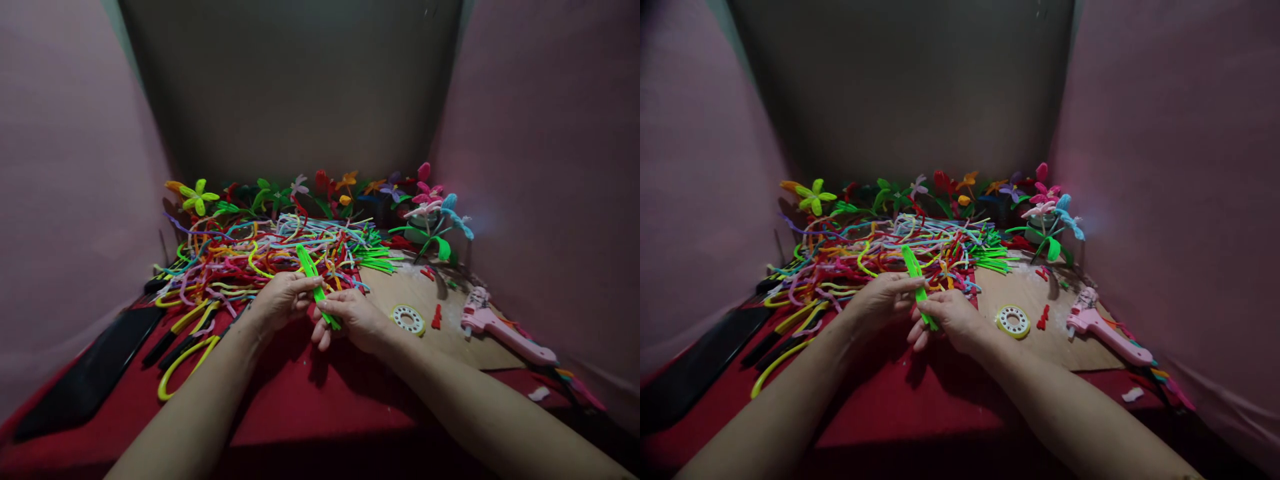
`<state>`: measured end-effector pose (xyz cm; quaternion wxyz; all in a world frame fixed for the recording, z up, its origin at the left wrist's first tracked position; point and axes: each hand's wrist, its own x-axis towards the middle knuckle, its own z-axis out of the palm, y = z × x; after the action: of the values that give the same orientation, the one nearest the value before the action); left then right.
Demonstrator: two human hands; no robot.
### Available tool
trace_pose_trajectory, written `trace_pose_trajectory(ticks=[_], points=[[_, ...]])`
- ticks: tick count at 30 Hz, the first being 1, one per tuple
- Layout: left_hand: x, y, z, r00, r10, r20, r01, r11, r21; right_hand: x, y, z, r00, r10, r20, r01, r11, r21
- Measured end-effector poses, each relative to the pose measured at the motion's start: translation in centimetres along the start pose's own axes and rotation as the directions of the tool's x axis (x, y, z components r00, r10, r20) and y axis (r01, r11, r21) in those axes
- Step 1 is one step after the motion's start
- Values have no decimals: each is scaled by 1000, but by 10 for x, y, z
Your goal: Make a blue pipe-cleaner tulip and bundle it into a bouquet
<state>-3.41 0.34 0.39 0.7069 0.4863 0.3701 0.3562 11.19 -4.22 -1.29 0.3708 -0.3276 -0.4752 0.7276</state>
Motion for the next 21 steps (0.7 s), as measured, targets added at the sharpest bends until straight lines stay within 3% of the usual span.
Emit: trace_pose_trajectory(ticks=[8,13,18,21], points=[[4,-11,5,984,124,-130,-113,989,91,4,3,-2,998,-49,-40,50,998,30],[3,-4,2,988,103,-111,-105,994,-10,3,3,-3,1000,-24,6,24,1000,14],[1,8,-6,987,157,-26,-159,971,-180,1,3,-3,998,10,58,-12,999,30],[0,11,-10,987,158,-23,-159,970,-184,1,3,-2,997,20,68,-22,999,30]])
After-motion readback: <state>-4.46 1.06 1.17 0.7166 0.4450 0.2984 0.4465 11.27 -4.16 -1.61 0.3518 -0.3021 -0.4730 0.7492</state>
